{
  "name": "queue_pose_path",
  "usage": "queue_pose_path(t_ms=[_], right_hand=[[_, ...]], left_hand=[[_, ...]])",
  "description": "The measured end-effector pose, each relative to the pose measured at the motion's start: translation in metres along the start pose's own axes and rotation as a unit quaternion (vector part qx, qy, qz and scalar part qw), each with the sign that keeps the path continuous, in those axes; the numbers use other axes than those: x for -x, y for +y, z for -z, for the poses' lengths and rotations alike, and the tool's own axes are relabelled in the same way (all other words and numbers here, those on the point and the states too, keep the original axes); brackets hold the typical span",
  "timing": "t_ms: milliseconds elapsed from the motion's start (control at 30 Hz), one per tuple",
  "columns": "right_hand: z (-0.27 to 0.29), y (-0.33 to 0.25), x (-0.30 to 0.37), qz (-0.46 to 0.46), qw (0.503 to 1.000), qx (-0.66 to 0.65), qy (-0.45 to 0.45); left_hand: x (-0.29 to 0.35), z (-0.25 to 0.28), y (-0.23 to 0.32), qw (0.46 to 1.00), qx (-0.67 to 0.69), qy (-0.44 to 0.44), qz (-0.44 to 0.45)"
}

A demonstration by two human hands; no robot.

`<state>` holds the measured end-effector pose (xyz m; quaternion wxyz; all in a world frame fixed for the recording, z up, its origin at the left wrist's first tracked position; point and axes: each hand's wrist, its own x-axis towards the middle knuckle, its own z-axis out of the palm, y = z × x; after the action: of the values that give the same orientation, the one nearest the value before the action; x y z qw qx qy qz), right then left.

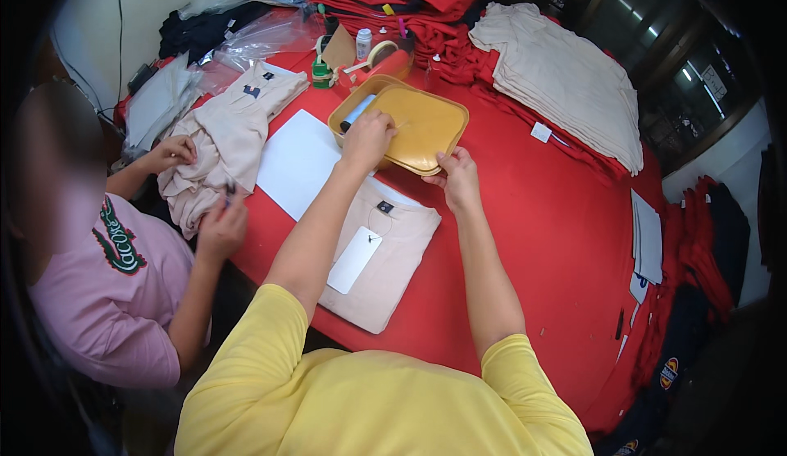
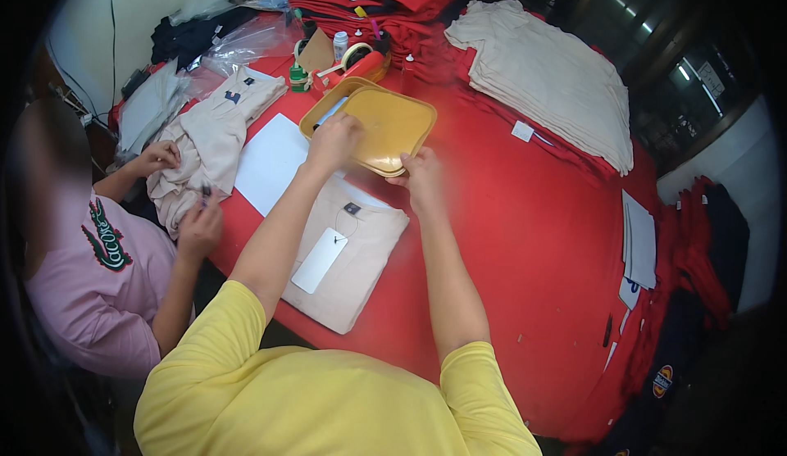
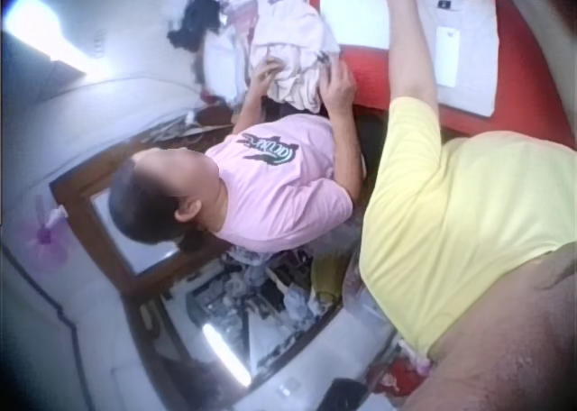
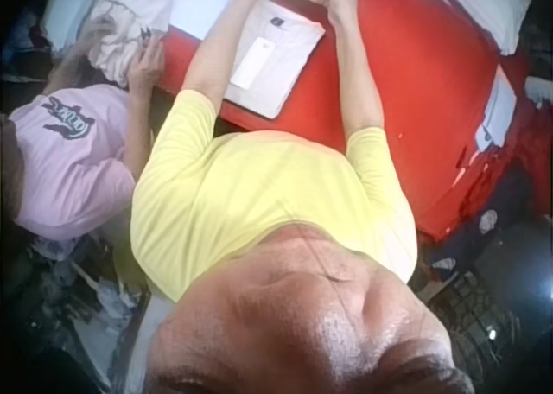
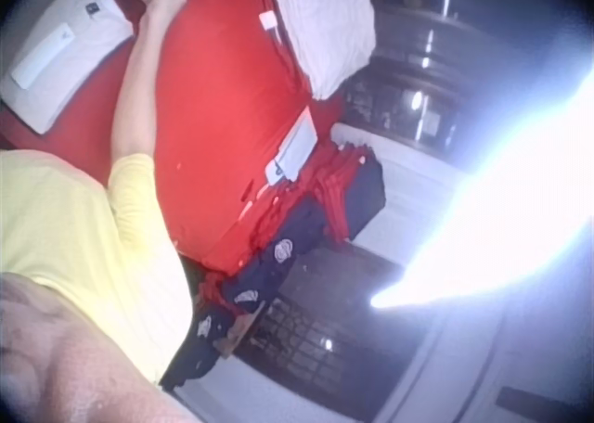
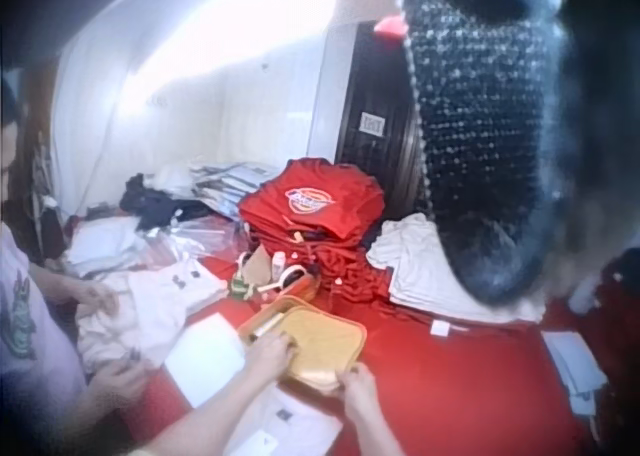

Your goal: The person folds shirts by placing them on a red table, smoothing the fabric, and using a cardboard template to fold the sides and bottom before removing the template and setting the shirt aside.

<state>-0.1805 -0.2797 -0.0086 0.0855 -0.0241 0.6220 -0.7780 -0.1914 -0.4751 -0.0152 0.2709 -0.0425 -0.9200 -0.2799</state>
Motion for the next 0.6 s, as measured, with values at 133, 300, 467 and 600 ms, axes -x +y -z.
queue_pose_path(t_ms=[133,300,467,600], right_hand=[[0.010,0.000,0.004,0.016,1.000,0.013,-0.009],[0.010,0.001,0.006,0.020,1.000,0.002,-0.003],[0.017,0.003,0.011,0.015,0.999,-0.007,0.042],[0.046,0.006,0.019,0.047,0.996,-0.039,0.060]], left_hand=[[-0.003,-0.007,0.004,0.999,0.016,-0.027,-0.015],[-0.003,-0.014,0.004,0.998,-0.037,-0.021,-0.042],[-0.004,-0.014,-0.002,0.984,0.144,-0.005,0.103],[-0.016,0.017,-0.043,0.897,0.379,0.008,0.227]])
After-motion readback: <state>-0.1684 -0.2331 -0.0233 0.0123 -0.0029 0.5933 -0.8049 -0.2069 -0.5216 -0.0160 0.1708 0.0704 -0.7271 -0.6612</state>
